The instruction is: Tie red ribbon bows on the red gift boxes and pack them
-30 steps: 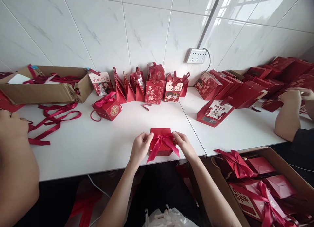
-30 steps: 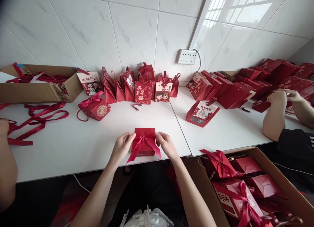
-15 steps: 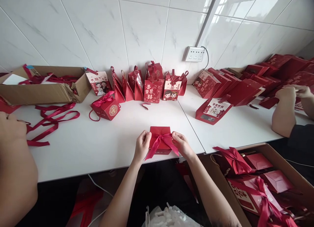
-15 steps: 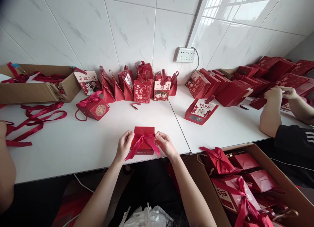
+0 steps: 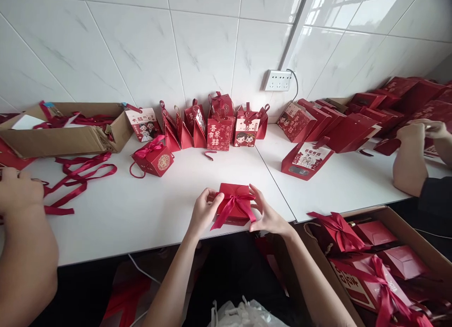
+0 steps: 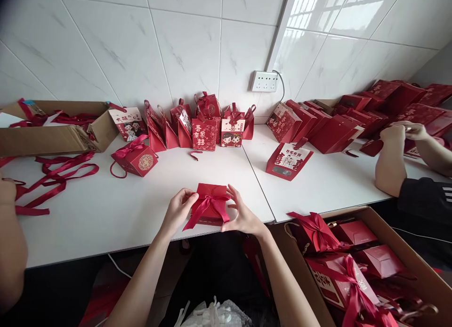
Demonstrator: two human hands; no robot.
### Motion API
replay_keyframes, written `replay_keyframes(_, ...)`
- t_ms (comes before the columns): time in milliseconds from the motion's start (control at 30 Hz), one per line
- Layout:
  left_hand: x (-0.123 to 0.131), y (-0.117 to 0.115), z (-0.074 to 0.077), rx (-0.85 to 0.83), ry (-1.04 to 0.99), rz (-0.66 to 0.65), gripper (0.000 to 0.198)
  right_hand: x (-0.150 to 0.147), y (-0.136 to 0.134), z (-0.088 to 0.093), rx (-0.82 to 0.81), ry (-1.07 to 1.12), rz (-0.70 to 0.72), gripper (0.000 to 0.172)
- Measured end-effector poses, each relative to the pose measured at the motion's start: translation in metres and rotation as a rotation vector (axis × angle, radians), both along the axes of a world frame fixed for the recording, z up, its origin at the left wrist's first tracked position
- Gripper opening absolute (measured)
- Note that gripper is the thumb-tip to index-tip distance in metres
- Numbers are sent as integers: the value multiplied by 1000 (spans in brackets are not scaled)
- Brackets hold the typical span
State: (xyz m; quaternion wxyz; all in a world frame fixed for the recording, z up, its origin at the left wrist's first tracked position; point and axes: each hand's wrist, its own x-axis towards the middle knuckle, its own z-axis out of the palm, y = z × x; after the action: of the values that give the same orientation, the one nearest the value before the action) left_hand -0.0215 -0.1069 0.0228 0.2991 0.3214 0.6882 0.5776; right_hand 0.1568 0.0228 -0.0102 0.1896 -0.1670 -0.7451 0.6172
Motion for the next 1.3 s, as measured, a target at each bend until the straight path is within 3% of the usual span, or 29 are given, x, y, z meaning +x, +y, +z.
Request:
replay_keyframes(133,10,0,9,49,114,67,23,-11,-7,6,144,-45,10,115)
replay_keyframes(300,30,-3,31,464,752,107,5,-9,-15,29,435,60,-135,109)
replay_keyframes(467,55,-9,58,757,1142,91,9,4,-26,61,483,279,-224,108)
replay_keyframes(767,82,-20,84,868,1191,55,12,33,-36,89,511,360,-311,109)
replay_keyframes(1133,101,-26,93,881,1104,52,14,51,-42,97,543,395,-332,102)
replay_keyframes(1300,102,-24,95,884,1116,43,13,55,-42,96,559,349,-344,107)
